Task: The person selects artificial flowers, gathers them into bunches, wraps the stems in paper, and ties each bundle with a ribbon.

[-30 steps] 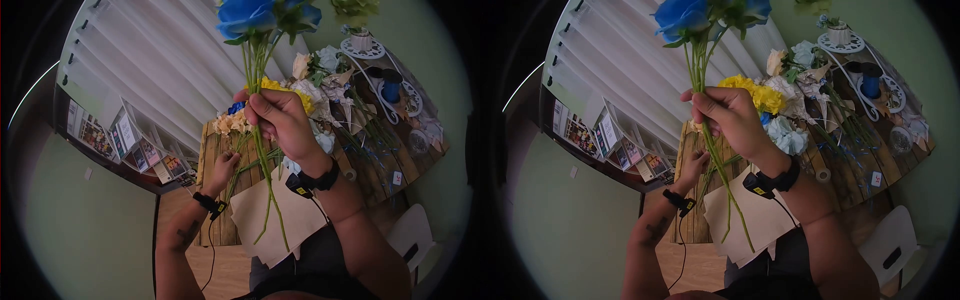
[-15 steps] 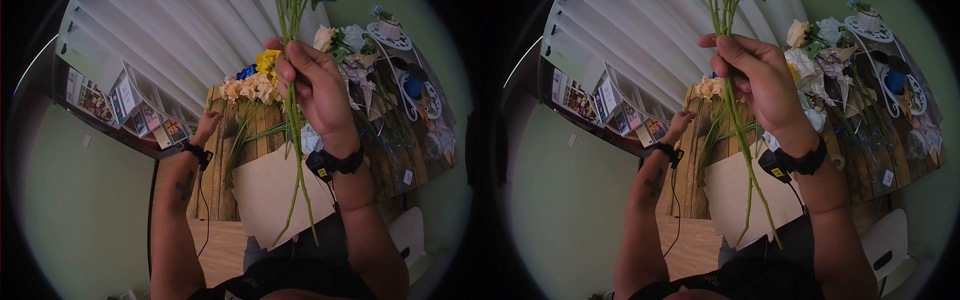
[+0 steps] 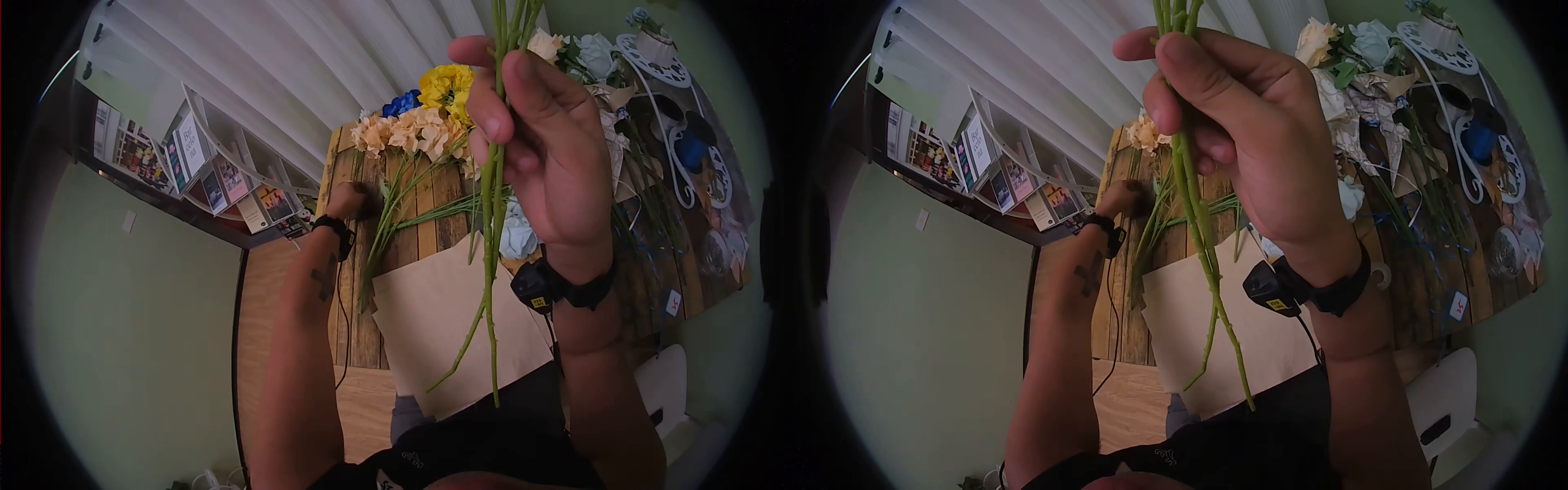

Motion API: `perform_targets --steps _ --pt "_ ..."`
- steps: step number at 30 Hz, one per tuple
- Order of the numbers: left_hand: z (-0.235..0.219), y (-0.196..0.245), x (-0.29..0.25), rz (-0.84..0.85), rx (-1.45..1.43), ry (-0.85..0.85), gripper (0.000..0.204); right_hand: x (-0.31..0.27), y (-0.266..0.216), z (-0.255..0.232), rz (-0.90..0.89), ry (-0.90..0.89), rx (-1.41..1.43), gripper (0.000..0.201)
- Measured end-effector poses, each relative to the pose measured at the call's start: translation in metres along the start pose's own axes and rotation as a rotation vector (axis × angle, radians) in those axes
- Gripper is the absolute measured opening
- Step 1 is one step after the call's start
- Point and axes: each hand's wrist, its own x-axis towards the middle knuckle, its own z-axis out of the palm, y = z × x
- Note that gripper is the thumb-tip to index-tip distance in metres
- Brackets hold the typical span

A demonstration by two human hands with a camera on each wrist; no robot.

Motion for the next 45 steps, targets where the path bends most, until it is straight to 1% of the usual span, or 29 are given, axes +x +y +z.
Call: perform_targets --steps 1,3,4,6,7,9,11,12,14,15,16,17,18,19,20,21,23,26,28,29,31,32,34,38,40,45 --pt "-0.001 0.005 -0.002 0.003 -0.002 -0.004 0.039 0.0 0.002 0.0 0.002 0.004 -0.003 0.044" --pt "-0.003 0.015 -0.009 -0.113 0.104 0.138 0.033 0.001 0.005 0.0 0.013 -0.016 -0.015 0.043" --pt "-0.002 0.015 -0.013 -0.115 0.103 0.138 0.033 0.002 0.006 0.001 0.014 -0.018 -0.015 0.043" --pt "-0.004 0.017 -0.02 -0.117 0.104 0.227 0.027 0.002 0.009 0.003 0.03 -0.011 0.008 0.042" --pt "-0.008 0.015 -0.025 -0.117 0.104 0.23 0.027 0.002 0.011 0.004 0.028 -0.013 0.008 0.042" --pt "-0.023 0.01 -0.037 -0.041 -0.082 0.354 0.027 0.001 0.013 0.005 0.064 -0.01 -0.005 0.04" --pt "-0.041 0.014 -0.046 -0.383 -0.479 0.287 0.026 0.001 0.016 0.006 0.082 -0.022 -0.002 0.04" --pt "-0.047 -0.006 -0.042 -0.434 -0.724 0.199 0.025 0.0 0.017 0.006 0.108 -0.03 0.002 0.039" --pt "-0.076 0.001 -0.071 -0.444 -0.891 0.119 0.024 -0.002 0.02 0.007 0.108 -0.038 -0.002 0.038" --pt "-0.088 0.002 -0.081 -0.477 -0.945 0.096 0.019 -0.003 0.021 0.008 0.118 -0.044 -0.007 0.037" --pt "-0.099 0.002 -0.09 -0.467 -0.986 0.144 0.018 -0.004 0.02 0.01 0.106 -0.048 -0.004 0.037" --pt "-0.109 0.001 -0.098 -0.453 -1.027 0.191 0.017 -0.005 0.02 0.011 0.122 -0.05 -0.009 0.037" --pt "-0.119 -0.001 -0.108 -0.373 -1.028 0.223 0.015 -0.006 0.018 0.012 0.136 -0.049 -0.015 0.036" --pt "-0.126 0.014 -0.122 -0.306 -1.057 0.314 0.015 -0.007 0.016 0.015 0.147 -0.017 0.021 0.033" --pt "-0.137 0.04 -0.14 -0.234 -1.086 0.4 0.014 -0.008 0.016 0.016 0.136 -0.022 0.019 0.033" --pt "-0.151 0.065 -0.161 -0.209 -1.185 0.366 0.016 -0.01 0.016 0.018 0.128 -0.023 0.016 0.033" --pt "-0.169 0.116 -0.197 -0.091 -1.229 0.352 0.017 -0.013 0.013 0.021 0.133 -0.015 0.012 0.034" --pt "-0.183 0.195 -0.246 0.128 -1.235 0.351 0.015 -0.013 0.019 0.021 0.123 -0.018 0.003 0.035" --pt "-0.187 0.229 -0.269 0.274 -1.122 0.322 0.015 -0.015 0.021 0.024 0.098 0.006 -0.058 0.035" --pt "-0.187 0.249 -0.279 0.332 -1.142 0.348 0.015 -0.016 0.021 0.026 0.099 0.004 -0.055 0.035" --pt "-0.188 0.282 -0.295 0.367 -1.113 0.362 0.015 -0.018 0.019 0.028 0.106 0.022 -0.097 0.033" --pt "-0.188 0.297 -0.299 0.392 -1.105 0.331 0.014 -0.019 0.018 0.029 0.101 0.023 -0.095 0.033" --pt "-0.178 0.306 -0.296 0.493 -1.056 0.352 0.012 -0.02 0.016 0.03 0.078 -0.012 -0.128 0.032" --pt "-0.167 0.323 -0.287 0.523 -1.007 0.432 0.012 -0.022 0.011 0.028 0.068 -0.045 -0.126 0.028" --pt "-0.161 0.33 -0.285 0.519 -0.991 0.437 0.013 -0.022 0.01 0.027 0.063 -0.048 -0.121 0.026" --pt "-0.152 0.328 -0.281 0.513 -0.919 0.463 0.019 -0.021 0.011 0.026 0.062 -0.026 -0.13 0.024"
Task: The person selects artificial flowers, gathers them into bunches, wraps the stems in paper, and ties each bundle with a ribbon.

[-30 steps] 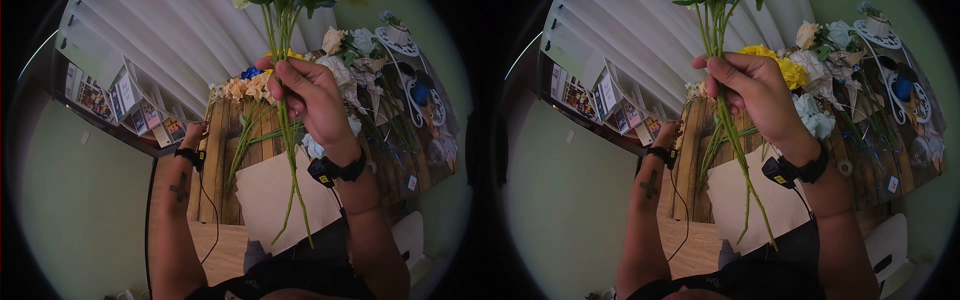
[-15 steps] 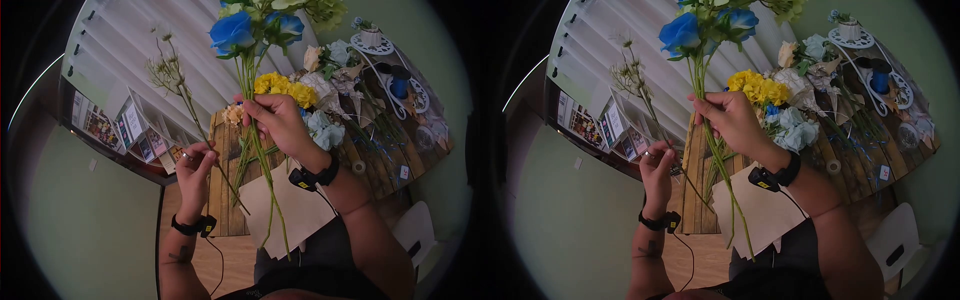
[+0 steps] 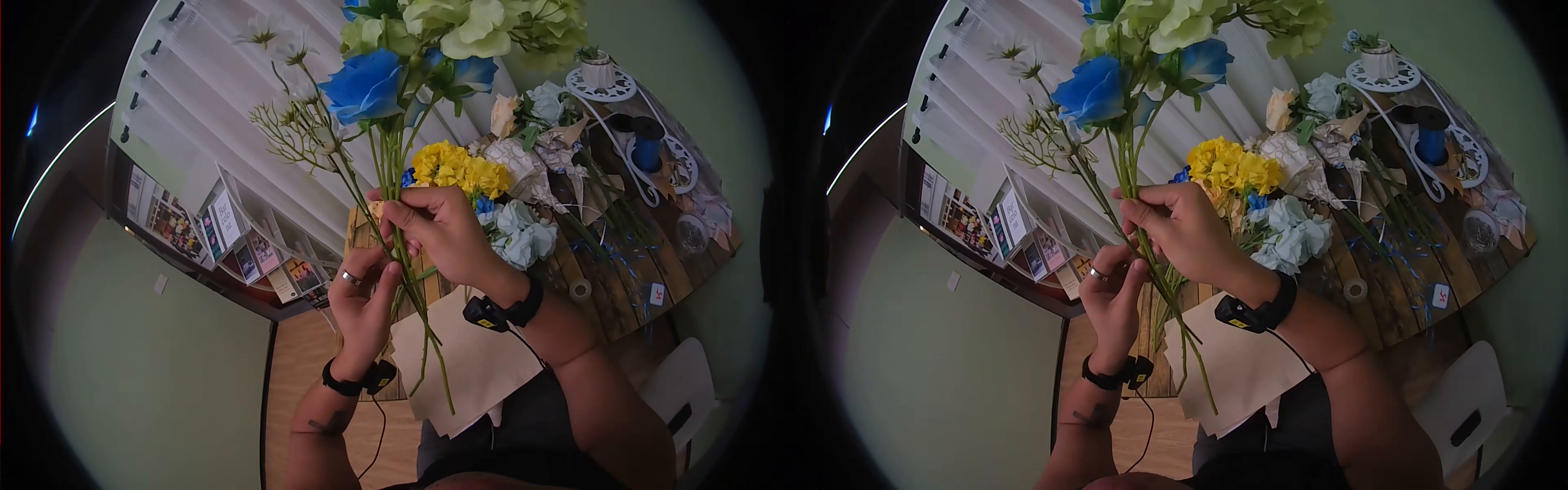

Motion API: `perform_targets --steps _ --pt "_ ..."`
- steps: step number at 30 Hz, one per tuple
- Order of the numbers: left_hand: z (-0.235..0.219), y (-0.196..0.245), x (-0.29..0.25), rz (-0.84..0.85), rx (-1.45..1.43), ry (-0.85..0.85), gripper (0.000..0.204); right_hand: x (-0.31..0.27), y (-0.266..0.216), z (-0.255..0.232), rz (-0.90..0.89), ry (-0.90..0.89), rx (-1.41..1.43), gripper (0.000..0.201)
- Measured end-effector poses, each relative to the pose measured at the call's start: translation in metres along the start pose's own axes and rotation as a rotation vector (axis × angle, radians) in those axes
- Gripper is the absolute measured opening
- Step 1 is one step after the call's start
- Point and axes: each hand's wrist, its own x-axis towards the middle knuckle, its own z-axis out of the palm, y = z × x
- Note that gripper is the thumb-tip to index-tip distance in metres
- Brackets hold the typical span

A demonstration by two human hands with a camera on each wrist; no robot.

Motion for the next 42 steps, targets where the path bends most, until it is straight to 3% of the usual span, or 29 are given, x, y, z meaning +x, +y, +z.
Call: perform_targets --steps 4,13,15,21,25,27,31,37,39,42 --pt "0.002 -0.007 0.001 0.017 0.016 0.037 0.022 -0.001 0.0 -0.002 -0.008 0.01 -0.049 0.025" --pt "0.006 0.005 0.009 0.274 0.464 0.019 0.027 0.0 0.004 -0.002 -0.116 0.085 -0.229 0.028" --pt "0.008 0.004 0.008 0.098 0.314 0.016 0.027 0.002 0.01 -0.002 -0.187 0.114 -0.247 0.029" --pt "0.023 0.017 0.005 0.064 0.125 -0.007 0.031 -0.001 0.003 -0.002 -0.114 0.1 -0.224 0.029" --pt "0.021 0.012 0.004 0.087 0.152 -0.017 0.033 0.0 0.009 0.001 -0.141 0.102 -0.239 0.03" --pt "0.018 0.008 -0.002 -0.107 0.048 -0.017 0.034 0.0 0.008 0.001 -0.038 0.066 -0.21 0.03" --pt "0.014 0.003 -0.003 -0.059 0.018 -0.015 0.037 0.0 0.009 0.002 -0.011 -0.001 -0.102 0.03" --pt "0.012 0.005 -0.007 -0.137 -0.061 -0.026 0.041 -0.003 0.01 0.008 -0.017 0.004 0.032 0.031" --pt "0.011 -0.001 -0.008 -0.175 -0.145 -0.109 0.046 -0.002 0.016 0.01 -0.127 0.059 0.02 0.031" --pt "0.019 -0.002 -0.012 -0.19 -0.283 -0.153 0.053 -0.005 0.007 0.009 -0.01 0.072 0.033 0.034"
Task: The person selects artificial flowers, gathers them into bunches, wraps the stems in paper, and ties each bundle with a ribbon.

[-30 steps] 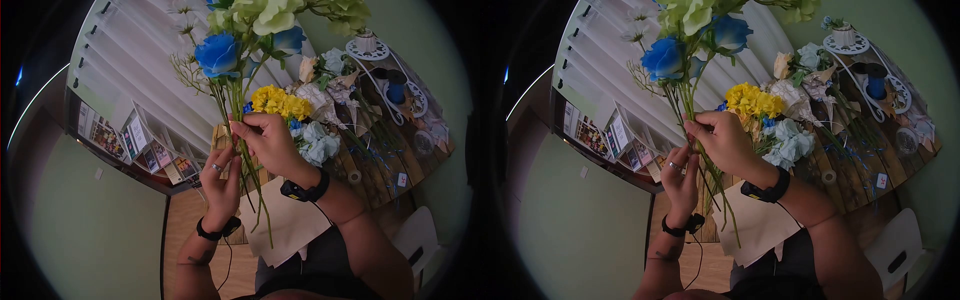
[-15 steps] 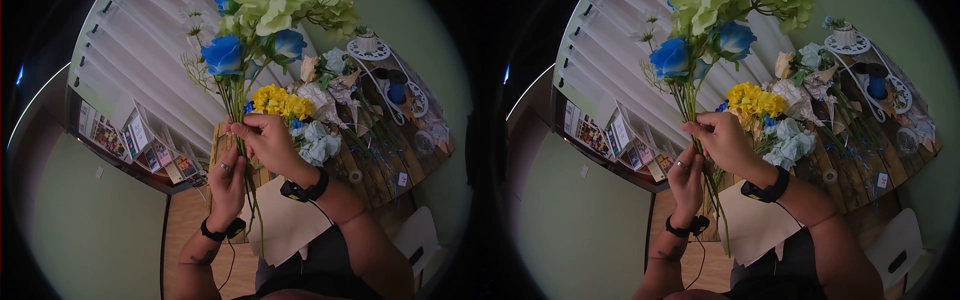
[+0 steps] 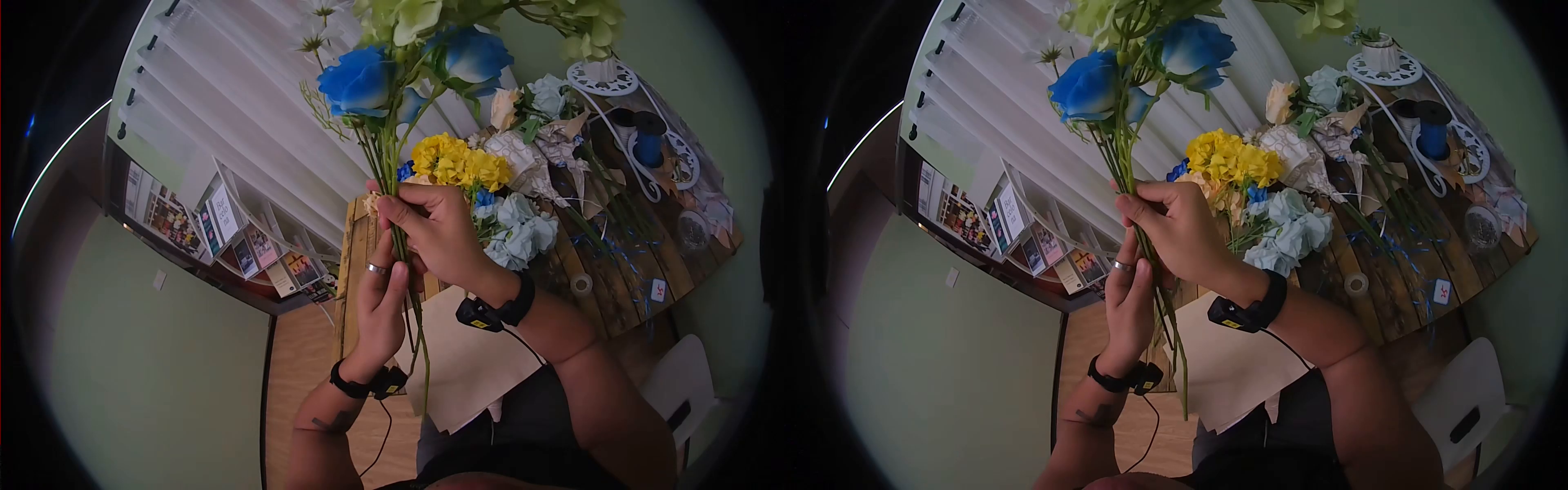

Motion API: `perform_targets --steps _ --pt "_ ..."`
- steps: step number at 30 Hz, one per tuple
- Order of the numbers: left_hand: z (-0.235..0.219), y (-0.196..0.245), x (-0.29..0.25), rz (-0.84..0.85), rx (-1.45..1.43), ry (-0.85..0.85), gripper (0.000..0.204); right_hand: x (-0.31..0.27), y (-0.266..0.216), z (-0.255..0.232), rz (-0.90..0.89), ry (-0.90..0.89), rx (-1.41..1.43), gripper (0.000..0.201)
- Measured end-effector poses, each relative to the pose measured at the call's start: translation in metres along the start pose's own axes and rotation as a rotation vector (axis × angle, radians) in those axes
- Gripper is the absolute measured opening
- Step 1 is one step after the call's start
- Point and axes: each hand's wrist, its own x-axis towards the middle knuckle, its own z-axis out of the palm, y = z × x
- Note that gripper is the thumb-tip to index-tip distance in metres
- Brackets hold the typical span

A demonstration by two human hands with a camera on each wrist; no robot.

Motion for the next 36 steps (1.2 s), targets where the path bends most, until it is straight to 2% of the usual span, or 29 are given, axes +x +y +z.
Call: perform_targets --steps 2,5,7,9,10,12,16,19,21,22,24,25,27,28,30,31,33,36 --pt "0.006 -0.003 -0.004 -0.057 -0.059 0.033 0.052 0.002 0.0 -0.001 -0.01 0.01 0.007 0.03" --pt "0.007 -0.004 -0.008 -0.258 -0.304 -0.052 0.037 0.005 -0.002 -0.006 -0.031 0.013 -0.052 0.027" --pt "0.011 -0.013 -0.011 -0.242 -0.334 -0.085 0.035 0.005 -0.003 -0.008 -0.041 0.003 -0.117 0.029" --pt "0.013 -0.015 -0.015 -0.223 -0.363 -0.116 0.033 0.004 -0.004 -0.009 0.077 -0.021 -0.092 0.035" --pt "0.014 -0.015 -0.017 -0.256 -0.455 -0.132 0.03 0.006 0.0 -0.008 0.075 -0.022 -0.093 0.035" --pt "0.015 -0.014 -0.02 -0.288 -0.547 -0.15 0.029 0.009 0.011 -0.008 -0.095 -0.062 -0.125 0.031" --pt "0.012 -0.011 -0.021 -0.347 -0.697 -0.162 0.026 0.009 0.007 -0.012 -0.043 -0.101 -0.212 0.03" --pt "0.008 -0.01 -0.021 -0.392 -0.798 -0.217 0.025 0.012 0.014 -0.013 -0.02 -0.115 -0.176 0.036" --pt "0.007 -0.01 -0.021 -0.407 -0.86 -0.251 0.024 0.013 0.016 -0.009 -0.047 -0.084 0.001 0.043" --pt "0.007 -0.01 -0.022 -0.41 -0.888 -0.264 0.024 0.014 0.015 -0.01 -0.047 -0.086 0.002 0.043" --pt "0.007 -0.011 -0.022 -0.414 -0.918 -0.275 0.024 0.015 0.013 -0.015 0.01 -0.21 -0.054 0.045" --pt "0.008 -0.011 -0.022 -0.403 -0.915 -0.284 0.024 0.015 0.013 -0.014 0.011 -0.21 -0.054 0.045" --pt "0.009 -0.012 -0.022 -0.392 -0.914 -0.292 0.024 0.014 0.015 -0.012 0.124 -0.262 0.325 0.045" --pt "0.01 -0.012 -0.022 -0.386 -0.903 -0.275 0.024 0.013 0.015 -0.01 0.125 -0.262 0.325 0.045" --pt "0.014 -0.012 -0.023 -0.378 -0.893 -0.257 0.024 0.012 0.012 -0.008 0.227 -0.276 0.509 0.045" --pt "0.018 -0.012 -0.024 -0.361 -0.822 -0.189 0.024 0.011 0.011 -0.008 0.227 -0.278 0.508 0.045" --pt "0.024 -0.014 -0.026 -0.344 -0.753 -0.124 0.024 0.01 0.009 -0.008 0.312 -0.385 0.74 0.045" --pt "0.031 -0.02 -0.029 -0.298 -0.735 -0.074 0.025 0.009 0.015 -0.008 0.332 -0.42 0.75 0.045"
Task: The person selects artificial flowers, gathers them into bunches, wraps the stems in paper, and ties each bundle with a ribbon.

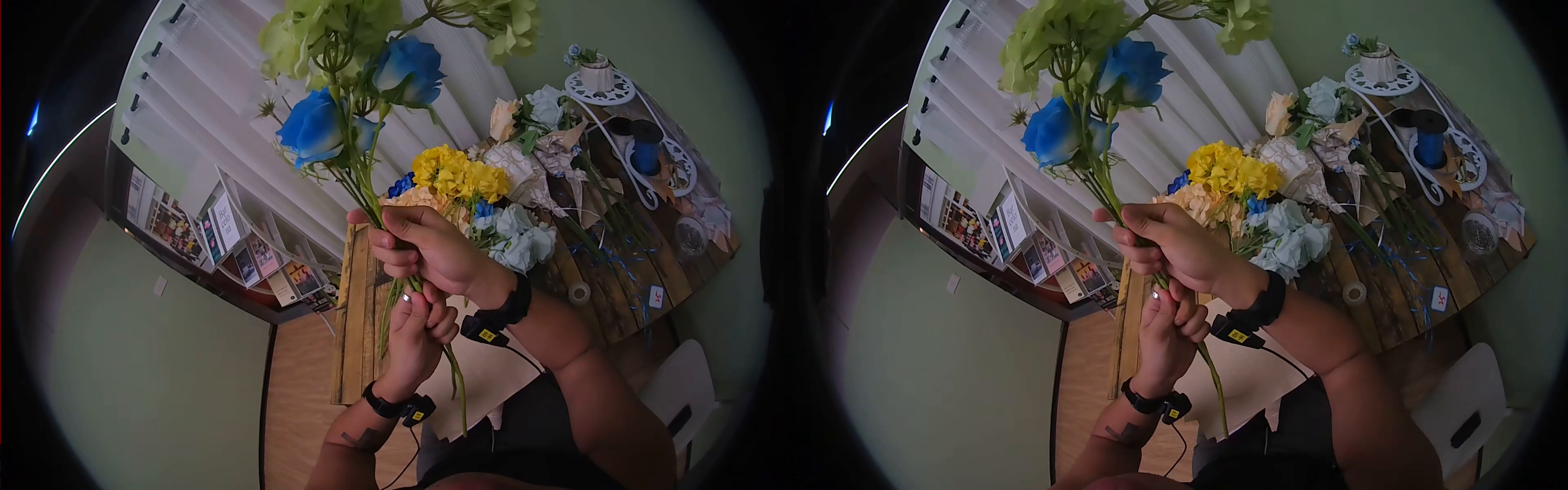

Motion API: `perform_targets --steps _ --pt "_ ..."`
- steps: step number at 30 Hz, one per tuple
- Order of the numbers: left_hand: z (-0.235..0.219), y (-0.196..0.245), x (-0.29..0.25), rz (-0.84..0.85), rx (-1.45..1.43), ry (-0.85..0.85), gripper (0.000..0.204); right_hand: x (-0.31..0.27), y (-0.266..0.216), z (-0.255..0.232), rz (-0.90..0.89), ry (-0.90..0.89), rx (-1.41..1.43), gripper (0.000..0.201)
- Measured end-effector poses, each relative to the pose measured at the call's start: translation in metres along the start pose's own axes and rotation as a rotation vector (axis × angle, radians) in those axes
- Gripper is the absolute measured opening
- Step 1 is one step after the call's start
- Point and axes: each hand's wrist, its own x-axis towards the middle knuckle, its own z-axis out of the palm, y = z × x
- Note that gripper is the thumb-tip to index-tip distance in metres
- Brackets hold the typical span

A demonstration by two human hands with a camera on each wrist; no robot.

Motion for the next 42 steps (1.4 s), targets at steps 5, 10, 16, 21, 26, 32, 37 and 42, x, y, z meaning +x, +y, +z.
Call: perform_targets --steps 5,10,16,21,26,32,37,42 --pt "-0.005 -0.007 -0.001 0.06 0.024 -0.005 0.027 -0.001 0.0 0.002 0.029 -0.039 0.048 0.042" --pt "-0.011 0.005 0.003 0.138 0.497 0.037 0.026 -0.005 -0.011 0.004 0.016 -0.036 0.031 0.039" --pt "-0.042 0.015 -0.009 0.151 0.596 0.238 0.024 -0.011 -0.039 0.0 -0.407 0.343 -0.279 0.032" --pt "-0.066 0.011 -0.024 0.122 0.662 0.271 0.018 -0.008 -0.036 -0.011 -0.582 0.588 -0.486 0.024" --pt "-0.065 0.022 -0.028 0.241 0.588 0.375 0.015 -0.003 -0.032 -0.008 -0.66 0.69 -0.614 0.021" --pt "-0.071 0.031 -0.029 0.287 0.624 0.41 0.014 -0.002 -0.033 -0.01 -0.643 0.668 -0.573 0.022" --pt "-0.073 0.037 -0.028 0.298 0.607 0.408 0.015 -0.002 -0.035 -0.009 -0.619 0.653 -0.526 0.029" --pt "-0.086 0.039 -0.025 0.316 0.591 0.424 0.015 -0.006 -0.048 -0.009 -0.628 0.627 -0.515 0.029"
